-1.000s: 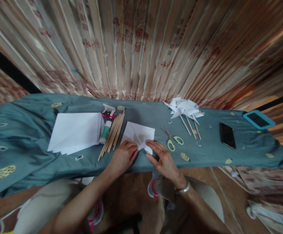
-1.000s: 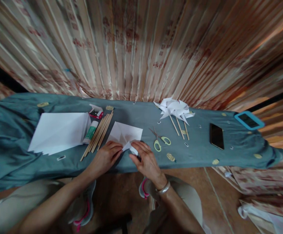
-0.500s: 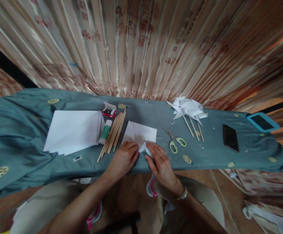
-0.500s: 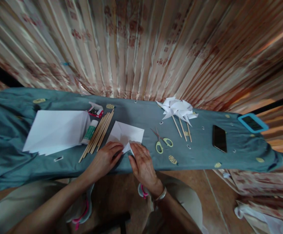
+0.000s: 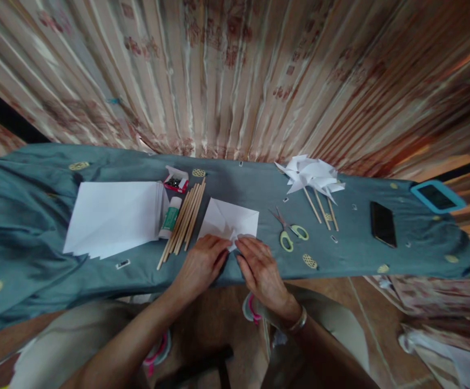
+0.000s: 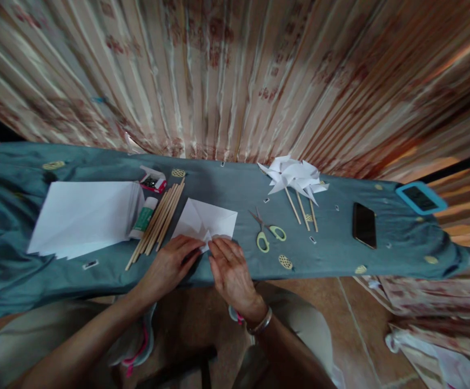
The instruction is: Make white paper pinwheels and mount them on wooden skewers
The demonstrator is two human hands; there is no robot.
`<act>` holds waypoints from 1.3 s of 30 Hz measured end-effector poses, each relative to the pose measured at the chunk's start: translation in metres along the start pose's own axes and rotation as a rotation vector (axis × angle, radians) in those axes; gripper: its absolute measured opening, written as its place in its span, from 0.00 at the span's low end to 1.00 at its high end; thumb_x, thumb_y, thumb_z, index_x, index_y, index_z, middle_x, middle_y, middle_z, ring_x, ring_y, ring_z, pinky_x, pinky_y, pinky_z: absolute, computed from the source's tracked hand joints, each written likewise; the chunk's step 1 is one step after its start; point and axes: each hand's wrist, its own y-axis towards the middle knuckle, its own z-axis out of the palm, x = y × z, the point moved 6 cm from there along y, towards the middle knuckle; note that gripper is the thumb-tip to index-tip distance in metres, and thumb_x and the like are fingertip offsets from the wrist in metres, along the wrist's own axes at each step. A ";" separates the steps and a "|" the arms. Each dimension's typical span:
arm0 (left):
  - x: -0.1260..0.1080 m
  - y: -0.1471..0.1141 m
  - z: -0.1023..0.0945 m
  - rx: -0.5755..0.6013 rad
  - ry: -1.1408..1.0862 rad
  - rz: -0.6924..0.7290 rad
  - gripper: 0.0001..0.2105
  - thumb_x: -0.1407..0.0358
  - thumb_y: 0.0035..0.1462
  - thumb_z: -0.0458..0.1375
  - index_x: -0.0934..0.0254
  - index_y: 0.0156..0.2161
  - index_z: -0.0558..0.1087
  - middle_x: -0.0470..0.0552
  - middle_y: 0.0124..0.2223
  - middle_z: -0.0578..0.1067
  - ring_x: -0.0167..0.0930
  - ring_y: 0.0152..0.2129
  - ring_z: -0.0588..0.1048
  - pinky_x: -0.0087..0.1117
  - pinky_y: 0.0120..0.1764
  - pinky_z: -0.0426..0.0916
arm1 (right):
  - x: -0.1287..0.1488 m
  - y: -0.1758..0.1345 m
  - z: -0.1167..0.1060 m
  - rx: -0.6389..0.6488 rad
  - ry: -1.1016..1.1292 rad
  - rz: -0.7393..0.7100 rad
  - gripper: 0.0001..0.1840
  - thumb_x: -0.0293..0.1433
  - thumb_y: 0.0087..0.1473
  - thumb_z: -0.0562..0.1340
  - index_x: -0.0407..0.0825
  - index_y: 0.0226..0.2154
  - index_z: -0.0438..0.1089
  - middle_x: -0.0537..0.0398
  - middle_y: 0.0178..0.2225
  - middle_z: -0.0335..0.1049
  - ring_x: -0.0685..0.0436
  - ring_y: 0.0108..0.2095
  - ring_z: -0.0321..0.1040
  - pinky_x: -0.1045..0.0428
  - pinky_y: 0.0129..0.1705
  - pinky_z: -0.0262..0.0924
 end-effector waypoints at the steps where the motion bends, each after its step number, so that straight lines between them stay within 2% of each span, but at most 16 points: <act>1: 0.000 0.000 0.000 0.002 -0.002 0.011 0.09 0.72 0.60 0.53 0.66 0.44 0.72 0.53 0.40 0.76 0.34 0.38 0.73 0.37 0.43 0.70 | 0.000 0.000 0.001 0.001 -0.007 -0.002 0.21 0.28 0.62 0.53 0.47 0.57 0.62 0.45 0.54 0.67 0.40 0.56 0.61 0.40 0.57 0.59; 8: -0.002 -0.001 -0.002 0.006 0.011 0.025 0.08 0.71 0.59 0.54 0.66 0.42 0.74 0.53 0.40 0.77 0.34 0.38 0.73 0.37 0.44 0.71 | -0.002 -0.002 0.006 0.017 -0.057 -0.021 0.21 0.27 0.62 0.52 0.47 0.57 0.61 0.45 0.56 0.65 0.40 0.59 0.58 0.40 0.58 0.57; 12: -0.003 -0.001 -0.002 0.003 0.027 0.026 0.08 0.71 0.59 0.55 0.66 0.42 0.74 0.53 0.40 0.76 0.34 0.38 0.73 0.37 0.44 0.71 | -0.001 -0.002 0.007 0.037 -0.097 -0.035 0.21 0.26 0.62 0.51 0.45 0.57 0.61 0.43 0.60 0.60 0.39 0.62 0.53 0.39 0.60 0.55; 16: -0.004 -0.002 -0.001 0.015 0.055 0.037 0.08 0.70 0.59 0.55 0.67 0.42 0.74 0.54 0.40 0.76 0.35 0.38 0.73 0.37 0.43 0.71 | -0.001 0.000 0.008 0.050 -0.121 -0.009 0.21 0.27 0.63 0.50 0.48 0.58 0.61 0.44 0.62 0.56 0.40 0.64 0.48 0.39 0.61 0.53; 28: -0.005 -0.002 0.000 0.033 0.082 0.038 0.09 0.71 0.58 0.57 0.68 0.44 0.73 0.54 0.42 0.76 0.36 0.40 0.72 0.39 0.44 0.71 | -0.003 0.001 0.011 0.101 -0.130 0.009 0.22 0.28 0.63 0.50 0.49 0.58 0.60 0.44 0.64 0.51 0.39 0.66 0.44 0.37 0.62 0.51; 39: -0.005 -0.002 0.001 0.027 0.083 0.042 0.09 0.71 0.58 0.56 0.68 0.44 0.73 0.55 0.41 0.75 0.37 0.39 0.72 0.40 0.44 0.71 | -0.004 0.002 0.012 0.109 -0.157 0.012 0.21 0.29 0.63 0.49 0.47 0.57 0.62 0.44 0.64 0.52 0.40 0.66 0.44 0.40 0.63 0.50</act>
